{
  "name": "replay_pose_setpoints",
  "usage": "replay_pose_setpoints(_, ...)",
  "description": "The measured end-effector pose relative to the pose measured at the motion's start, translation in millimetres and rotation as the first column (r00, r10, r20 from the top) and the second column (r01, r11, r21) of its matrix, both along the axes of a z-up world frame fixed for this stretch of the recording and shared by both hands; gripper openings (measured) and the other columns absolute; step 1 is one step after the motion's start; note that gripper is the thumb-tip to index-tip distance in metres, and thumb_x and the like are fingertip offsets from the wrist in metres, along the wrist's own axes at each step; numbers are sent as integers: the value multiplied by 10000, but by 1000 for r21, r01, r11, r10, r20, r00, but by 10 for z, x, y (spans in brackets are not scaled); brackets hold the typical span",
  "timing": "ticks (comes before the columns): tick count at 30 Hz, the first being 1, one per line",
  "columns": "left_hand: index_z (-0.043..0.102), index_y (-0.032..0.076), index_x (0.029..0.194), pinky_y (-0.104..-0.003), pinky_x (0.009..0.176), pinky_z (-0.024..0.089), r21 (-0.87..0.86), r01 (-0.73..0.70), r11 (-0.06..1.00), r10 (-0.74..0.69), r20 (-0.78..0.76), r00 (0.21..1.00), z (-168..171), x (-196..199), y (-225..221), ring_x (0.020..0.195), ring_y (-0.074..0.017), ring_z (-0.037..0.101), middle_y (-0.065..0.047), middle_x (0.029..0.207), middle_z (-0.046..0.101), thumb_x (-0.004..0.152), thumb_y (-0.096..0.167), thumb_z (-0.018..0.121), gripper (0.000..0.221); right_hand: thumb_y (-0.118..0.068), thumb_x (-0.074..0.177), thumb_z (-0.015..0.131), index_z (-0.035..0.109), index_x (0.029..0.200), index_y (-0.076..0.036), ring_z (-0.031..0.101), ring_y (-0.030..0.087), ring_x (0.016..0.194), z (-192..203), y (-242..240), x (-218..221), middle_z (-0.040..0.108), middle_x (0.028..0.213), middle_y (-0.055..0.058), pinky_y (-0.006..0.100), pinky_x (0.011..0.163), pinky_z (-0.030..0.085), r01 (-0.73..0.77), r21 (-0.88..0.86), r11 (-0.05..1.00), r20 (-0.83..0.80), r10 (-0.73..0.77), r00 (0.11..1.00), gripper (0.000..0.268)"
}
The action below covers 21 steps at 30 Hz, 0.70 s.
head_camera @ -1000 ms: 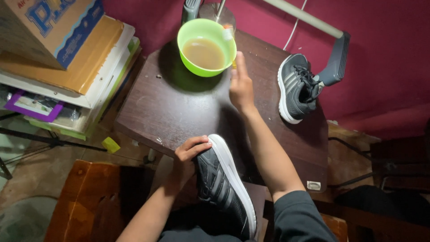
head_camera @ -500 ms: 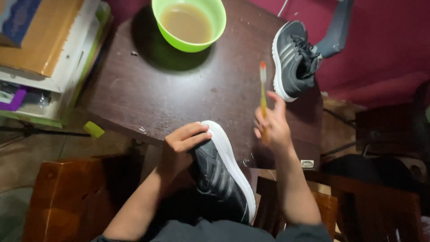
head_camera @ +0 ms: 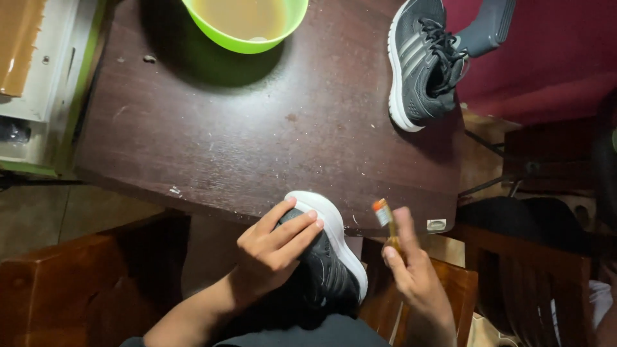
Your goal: Cleaning the white sole of a black sneaker using a toothbrush and a cleaning solution in a bowl.
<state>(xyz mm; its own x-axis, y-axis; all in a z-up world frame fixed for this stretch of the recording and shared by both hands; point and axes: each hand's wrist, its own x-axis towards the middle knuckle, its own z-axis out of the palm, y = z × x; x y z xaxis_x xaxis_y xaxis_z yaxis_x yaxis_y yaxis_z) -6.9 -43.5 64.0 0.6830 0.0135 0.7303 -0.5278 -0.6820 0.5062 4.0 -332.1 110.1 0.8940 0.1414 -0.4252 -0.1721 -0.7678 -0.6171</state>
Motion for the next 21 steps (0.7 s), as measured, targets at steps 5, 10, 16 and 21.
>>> replay_pose_setpoints(5,790,132,1042,-318,763,608,9,13,1000,-13,-12,1000,-16,28,27,1027,-319,734,12,1089,761,1019,80,558,239,-91,979,576,430,1552,-260,388,98,600,-102,113,56,621,1010,18,231,593,430,-134,28,991,172,127,977,615)
replay_pose_setpoints(10,792,126,1066,-319,751,632,33,36,999,-37,5,999,-50,36,86,1009,-312,713,14,1119,751,1033,95,524,272,133,608,438,509,1505,-246,493,107,615,141,524,272,605,799,-31,242,554,450,-386,-47,921,322,379,867,976)
replay_pose_setpoints(16,795,132,1070,-302,805,605,52,79,996,-77,-28,997,-95,33,130,1030,-279,658,37,1134,746,1047,131,474,322,-327,884,702,377,1560,-474,450,200,549,375,815,424,389,743,-38,391,439,464,-547,-475,689,47,641,766,765)
replay_pose_setpoints(21,790,130,1095,-300,785,614,22,80,997,-78,-53,995,-128,22,172,1032,-289,652,37,1161,736,1059,158,480,313,-226,885,641,330,1571,-514,468,156,545,419,550,232,414,730,-47,351,461,453,-531,-490,691,-73,575,815,807)
